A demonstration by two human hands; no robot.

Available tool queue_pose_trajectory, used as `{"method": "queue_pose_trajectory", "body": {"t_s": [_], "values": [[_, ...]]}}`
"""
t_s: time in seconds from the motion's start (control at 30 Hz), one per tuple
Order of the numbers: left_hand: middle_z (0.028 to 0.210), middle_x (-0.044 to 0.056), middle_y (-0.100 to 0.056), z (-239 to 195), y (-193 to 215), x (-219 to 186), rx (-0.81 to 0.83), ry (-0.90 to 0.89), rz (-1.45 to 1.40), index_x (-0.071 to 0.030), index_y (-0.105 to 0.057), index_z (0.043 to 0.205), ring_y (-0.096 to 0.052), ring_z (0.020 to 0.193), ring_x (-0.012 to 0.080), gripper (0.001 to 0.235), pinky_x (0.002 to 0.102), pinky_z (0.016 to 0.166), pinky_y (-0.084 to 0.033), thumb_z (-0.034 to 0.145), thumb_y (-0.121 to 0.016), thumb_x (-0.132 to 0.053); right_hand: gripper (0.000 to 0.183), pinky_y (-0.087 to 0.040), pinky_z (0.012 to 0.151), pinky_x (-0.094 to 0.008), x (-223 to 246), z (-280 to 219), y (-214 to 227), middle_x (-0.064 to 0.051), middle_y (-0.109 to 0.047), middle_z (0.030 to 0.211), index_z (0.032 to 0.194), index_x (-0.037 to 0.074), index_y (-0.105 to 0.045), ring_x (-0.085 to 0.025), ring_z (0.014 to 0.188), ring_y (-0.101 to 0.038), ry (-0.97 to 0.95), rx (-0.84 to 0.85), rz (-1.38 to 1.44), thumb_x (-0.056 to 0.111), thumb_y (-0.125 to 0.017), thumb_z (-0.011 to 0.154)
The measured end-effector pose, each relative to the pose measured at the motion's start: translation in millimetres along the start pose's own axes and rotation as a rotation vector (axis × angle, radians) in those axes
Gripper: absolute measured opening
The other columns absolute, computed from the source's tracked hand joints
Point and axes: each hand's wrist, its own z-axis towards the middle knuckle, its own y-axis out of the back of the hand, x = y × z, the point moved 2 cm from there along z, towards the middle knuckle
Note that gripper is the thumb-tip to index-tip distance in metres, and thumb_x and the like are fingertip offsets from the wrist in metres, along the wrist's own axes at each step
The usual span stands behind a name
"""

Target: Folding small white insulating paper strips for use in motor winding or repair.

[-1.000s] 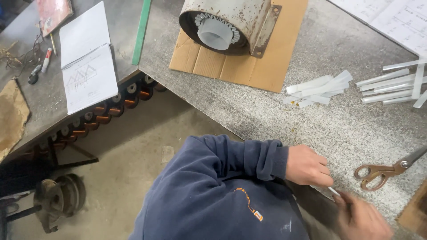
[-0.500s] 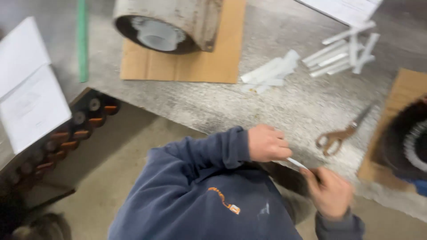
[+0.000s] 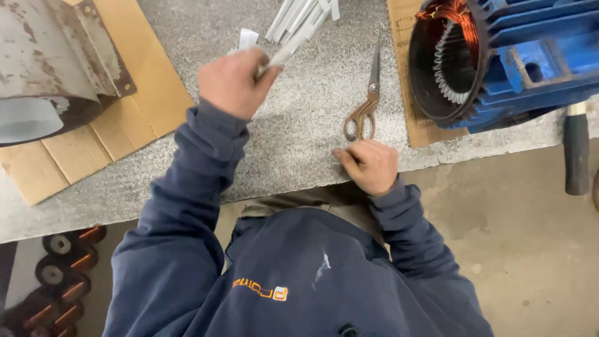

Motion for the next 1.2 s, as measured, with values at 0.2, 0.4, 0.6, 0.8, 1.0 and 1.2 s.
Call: {"method": "queue_pose_trajectory", "body": {"t_s": [0.2,0.4,0.6,0.8,1.0,1.2], "values": [[0.073,0.008,-0.070,40,9,9,-0.120,-0.042,0.166,-0.011,-0.068,0.128,-0.069,0.062,0.0286,0.059,0.042,0.054,-0.052,0.094,-0.081,-0.057,0.024,-0.045,0.057,-0.038,0,-6,0,-0.009,-0.060,0.066,0.077,0.007,-0.070,-0.028,0.061,-0.059,-0.025,-0.011,-0.032,0.023,-0.081,0.091],[0.109,0.012,-0.068,-31,17,34,0.018,0.095,0.151,-0.009,-0.066,0.127,-0.064,0.097,0.0323,0.052,0.043,0.082,-0.052,0.089,-0.082,-0.041,0.026,-0.046,0.059,-0.039,2,-2,-1,-0.008,-0.061,0.069,0.077,0.007,-0.069,-0.029,0.065,-0.061,0.038,-0.016,-0.031,0.024,-0.081,0.093],[0.123,0.013,-0.066,-60,13,44,0.013,0.071,0.065,-0.009,-0.065,0.132,-0.060,0.111,0.0350,0.050,0.044,0.095,-0.049,0.085,-0.081,-0.015,0.028,-0.045,0.058,-0.040,4,-3,-2,-0.009,-0.061,0.068,0.076,0.007,-0.068,-0.029,0.064,-0.061,0.020,0.021,-0.082,0.025,-0.081,0.093],[0.106,0.009,-0.071,-56,19,53,-0.051,0.148,-0.107,-0.012,-0.064,0.135,-0.070,0.092,0.0280,0.046,0.039,0.081,-0.056,0.092,-0.077,-0.007,0.030,-0.044,0.059,-0.040,4,-4,-2,-0.010,-0.059,0.068,0.075,0.007,-0.067,-0.030,0.063,-0.059,0.005,0.009,-0.075,0.026,-0.081,0.093],[0.104,0.009,-0.070,-62,31,65,-0.141,0.180,-0.186,-0.010,-0.070,0.124,-0.073,0.087,0.0251,0.027,0.035,0.077,-0.058,0.098,-0.072,-0.004,0.031,-0.042,0.058,-0.040,4,-5,-3,-0.011,-0.058,0.068,0.076,0.005,-0.067,-0.030,0.063,-0.058,-0.009,0.014,-0.082,0.025,-0.082,0.095],[0.115,0.012,-0.065,-57,9,82,-0.154,0.144,0.038,-0.009,-0.072,0.119,-0.061,0.108,0.0347,0.033,0.044,0.090,-0.051,0.090,-0.081,-0.021,0.032,-0.042,0.059,-0.041,2,-8,-6,-0.011,-0.057,0.068,0.076,0.005,-0.066,-0.031,0.063,-0.057,-0.013,0.019,-0.111,0.024,-0.083,0.095]]}}
